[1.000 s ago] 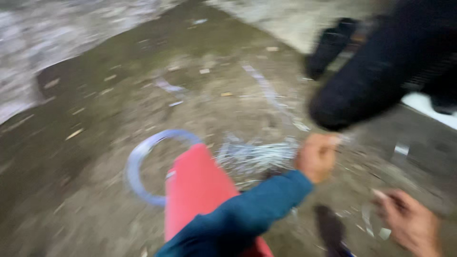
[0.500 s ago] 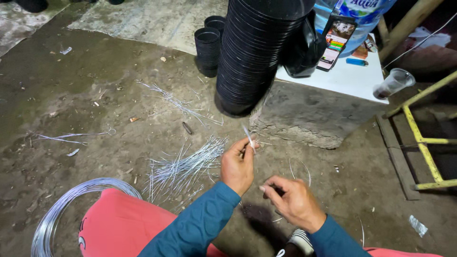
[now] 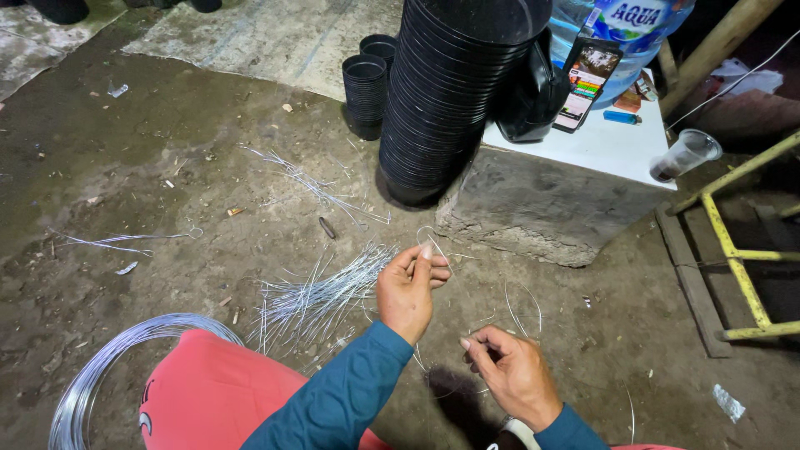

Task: The person sits on the floor and repeatedly cuts thin metal wire into short pieces using pliers. They gather the cut pieces into a small pile on the floor and continue the process throughout the clip.

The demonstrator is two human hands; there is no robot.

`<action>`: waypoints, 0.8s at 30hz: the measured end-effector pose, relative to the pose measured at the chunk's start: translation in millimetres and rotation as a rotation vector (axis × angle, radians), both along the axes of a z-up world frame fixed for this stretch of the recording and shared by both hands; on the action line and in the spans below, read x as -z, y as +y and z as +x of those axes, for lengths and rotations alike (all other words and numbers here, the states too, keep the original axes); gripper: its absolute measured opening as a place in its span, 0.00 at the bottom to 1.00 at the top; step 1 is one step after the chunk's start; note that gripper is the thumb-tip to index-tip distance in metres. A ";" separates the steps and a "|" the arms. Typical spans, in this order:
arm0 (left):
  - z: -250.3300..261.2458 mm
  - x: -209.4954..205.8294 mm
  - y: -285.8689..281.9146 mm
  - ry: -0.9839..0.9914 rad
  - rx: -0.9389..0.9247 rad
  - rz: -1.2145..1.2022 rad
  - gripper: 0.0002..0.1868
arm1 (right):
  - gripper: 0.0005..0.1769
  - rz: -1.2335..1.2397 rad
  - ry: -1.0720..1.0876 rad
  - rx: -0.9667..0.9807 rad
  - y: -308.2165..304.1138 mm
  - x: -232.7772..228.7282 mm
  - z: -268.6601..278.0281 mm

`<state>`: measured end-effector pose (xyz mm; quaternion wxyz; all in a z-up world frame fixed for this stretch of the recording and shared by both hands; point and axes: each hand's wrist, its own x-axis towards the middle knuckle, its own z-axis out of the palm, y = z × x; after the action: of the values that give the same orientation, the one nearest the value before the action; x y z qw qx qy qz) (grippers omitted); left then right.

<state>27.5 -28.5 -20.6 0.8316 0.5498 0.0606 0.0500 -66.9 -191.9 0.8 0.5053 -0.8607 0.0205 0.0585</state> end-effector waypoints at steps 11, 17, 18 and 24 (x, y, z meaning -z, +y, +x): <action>-17.0 3.6 -7.6 0.002 0.266 0.030 0.17 | 0.12 -0.168 -0.139 -0.154 8.0 -18.7 3.5; -22.3 1.9 -16.5 -0.005 0.352 -0.080 0.15 | 0.12 -0.171 -0.093 -0.183 4.4 -16.5 3.1; -22.5 -1.5 -16.8 -0.009 0.356 -0.090 0.14 | 0.11 -0.174 -0.056 -0.145 2.7 -15.9 4.3; -29.4 -36.1 -11.6 -0.260 0.383 0.238 0.10 | 0.14 0.255 -0.209 0.044 -20.3 -26.3 20.0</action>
<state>-1.9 -40.1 15.5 0.7560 0.6343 -0.1583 -0.0315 -46.8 -212.2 27.1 0.6111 -0.7903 -0.0209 -0.0402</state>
